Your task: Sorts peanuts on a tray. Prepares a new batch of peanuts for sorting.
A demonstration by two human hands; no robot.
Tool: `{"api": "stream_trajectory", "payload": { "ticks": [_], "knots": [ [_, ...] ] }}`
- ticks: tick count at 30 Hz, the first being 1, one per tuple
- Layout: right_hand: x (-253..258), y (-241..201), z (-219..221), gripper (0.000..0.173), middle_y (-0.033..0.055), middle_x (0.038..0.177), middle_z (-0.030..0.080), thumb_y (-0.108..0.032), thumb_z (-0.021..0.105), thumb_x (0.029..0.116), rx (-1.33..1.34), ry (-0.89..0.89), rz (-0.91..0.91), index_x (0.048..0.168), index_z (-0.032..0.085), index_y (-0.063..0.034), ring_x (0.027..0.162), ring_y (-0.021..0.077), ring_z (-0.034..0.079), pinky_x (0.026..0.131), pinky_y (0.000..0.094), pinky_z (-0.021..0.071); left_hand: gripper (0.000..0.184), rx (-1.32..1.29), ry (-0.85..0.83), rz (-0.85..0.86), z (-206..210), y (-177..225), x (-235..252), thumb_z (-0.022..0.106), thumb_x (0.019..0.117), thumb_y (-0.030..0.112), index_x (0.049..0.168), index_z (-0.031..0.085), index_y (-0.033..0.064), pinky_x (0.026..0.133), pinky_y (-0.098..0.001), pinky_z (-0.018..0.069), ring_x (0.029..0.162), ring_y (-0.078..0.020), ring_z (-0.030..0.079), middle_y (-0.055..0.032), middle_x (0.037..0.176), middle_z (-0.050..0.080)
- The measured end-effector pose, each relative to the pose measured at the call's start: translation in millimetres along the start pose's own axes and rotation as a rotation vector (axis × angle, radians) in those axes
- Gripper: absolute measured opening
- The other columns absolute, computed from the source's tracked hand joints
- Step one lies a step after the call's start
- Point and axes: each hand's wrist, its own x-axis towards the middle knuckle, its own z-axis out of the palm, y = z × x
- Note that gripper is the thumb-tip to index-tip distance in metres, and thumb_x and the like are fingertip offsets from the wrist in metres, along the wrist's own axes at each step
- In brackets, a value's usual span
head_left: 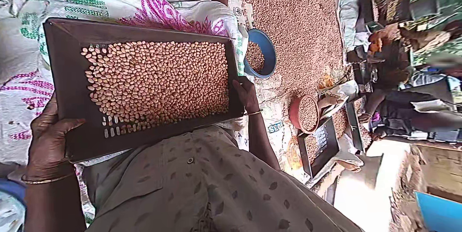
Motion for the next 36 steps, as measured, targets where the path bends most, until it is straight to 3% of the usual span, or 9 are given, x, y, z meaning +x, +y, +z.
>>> {"api": "stream_trajectory", "payload": {
  "ticks": [4, 14, 16, 17, 20, 22, 24, 32, 36],
  "knots": [
    [21.8, -34.7, 2.2, 0.023, 0.0190, 0.104, 0.071, -0.009, 0.054, 0.1028, -0.019, 0.350, -0.276, 0.115, 0.068, 0.0059, 0.088, 0.0219, 0.072, 0.077, 0.0354, 0.0620, 0.076, -0.022, -0.004, -0.005, -1.4, -3.0, -0.1, 0.052, 0.0811, -0.002, 0.153, 0.044, 0.0195, 0.092, -0.0219, 0.0550, 0.114, -0.0005, 0.062, 0.0066, 0.138, 0.060],
    [63.8, -58.6, 45.6, 0.019, 0.0199, 0.102, 0.071, 0.006, 0.058, 0.0940, 0.076, -0.073, -0.548, 0.104, 0.074, 0.0052, 0.091, 0.0240, 0.071, 0.082, 0.0359, 0.0593, 0.070, -0.012, 0.020, 0.027, -6.4, -13.7, 5.1, 0.057, 0.0811, 0.006, 0.150, 0.049, 0.0192, 0.093, -0.0225, 0.0554, 0.111, -0.0022, 0.064, 0.0071, 0.132, 0.064],
    [68.8, -62.2, 52.2, 0.021, 0.0208, 0.104, 0.071, 0.004, 0.061, 0.0919, -0.073, -0.096, -0.591, 0.107, 0.075, 0.0027, 0.097, 0.0297, 0.070, 0.087, 0.0415, 0.0574, 0.070, -0.134, -0.153, 0.244, -24.5, -39.5, 17.8, 0.057, 0.0811, 0.004, 0.150, 0.048, 0.0099, 0.089, -0.0218, 0.0566, 0.111, -0.0059, 0.067, -0.0010, 0.134, 0.065],
    [69.6, -63.9, 55.1, 0.023, 0.0212, 0.107, 0.071, 0.002, 0.062, 0.0914, -0.153, -0.115, -0.593, 0.109, 0.076, 0.0013, 0.102, 0.0322, 0.069, 0.091, 0.0442, 0.0565, 0.073, -0.158, -0.493, 0.430, -51.4, -58.9, 38.9, 0.056, 0.0917, 0.007, 0.159, 0.028, 0.0003, 0.098, -0.0238, 0.0543, 0.127, -0.0110, 0.060, -0.0104, 0.150, 0.052],
    [67.8, -65.6, 62.8, 0.024, 0.0231, 0.114, 0.069, -0.001, 0.063, 0.0920, -0.304, -0.120, -0.576, 0.113, 0.074, 0.0011, 0.112, 0.0370, 0.066, 0.097, 0.0483, 0.0545, 0.069, 0.019, 0.094, 0.017, -9.7, -25.6, 7.7, 0.054, 0.0804, 0.004, 0.148, 0.051, 0.0206, 0.095, -0.0232, 0.0544, 0.113, -0.0024, 0.064, 0.0074, 0.132, 0.064],
    [66.1, -63.5, 66.5, 0.023, 0.0229, 0.115, 0.070, 0.000, 0.062, 0.0916, -0.353, -0.088, -0.577, 0.111, 0.074, 0.0016, 0.113, 0.0380, 0.066, 0.096, 0.0487, 0.0547, 0.064, 0.042, -0.135, 0.167, -69.0, -90.8, 26.6, 0.055, 0.0908, 0.010, 0.154, 0.043, 0.0131, 0.098, -0.0297, 0.0548, 0.124, -0.0103, 0.060, -0.0020, 0.144, 0.058],
    [63.9, -60.7, 68.8, 0.022, 0.0226, 0.113, 0.070, -0.001, 0.062, 0.0925, -0.386, -0.058, -0.606, 0.110, 0.074, 0.0013, 0.110, 0.0380, 0.067, 0.093, 0.0481, 0.0560, 0.060, 0.031, -0.070, 0.139, -78.8, -109.5, 30.3, 0.058, 0.0905, 0.012, 0.150, 0.050, 0.0170, 0.096, -0.0302, 0.0554, 0.122, -0.0101, 0.062, 0.0003, 0.140, 0.061],
    [52.9, -68.8, 63.5, 0.019, 0.0218, 0.111, 0.072, -0.006, 0.058, 0.0977, -0.498, -0.078, -0.550, 0.108, 0.071, 0.0031, 0.104, 0.0387, 0.071, 0.081, 0.0520, 0.0583, 0.072, 0.080, 0.095, -0.033, 12.5, 11.4, -3.2, 0.052, 0.0811, 0.001, 0.151, 0.043, 0.0154, 0.086, -0.0122, 0.0529, 0.103, 0.0089, 0.063, 0.0128, 0.127, 0.064],
    [52.7, -75.8, 60.2, 0.022, 0.0227, 0.119, 0.069, -0.007, 0.059, 0.0975, -0.499, -0.197, -0.483, 0.115, 0.069, 0.0024, 0.109, 0.0396, 0.069, 0.084, 0.0550, 0.0572, 0.075, 0.069, 0.071, -0.025, 16.9, 18.9, -6.8, 0.049, 0.0824, -0.001, 0.155, 0.038, 0.0158, 0.085, -0.0116, 0.0535, 0.105, 0.0099, 0.063, 0.0120, 0.134, 0.062]
  ]
}}
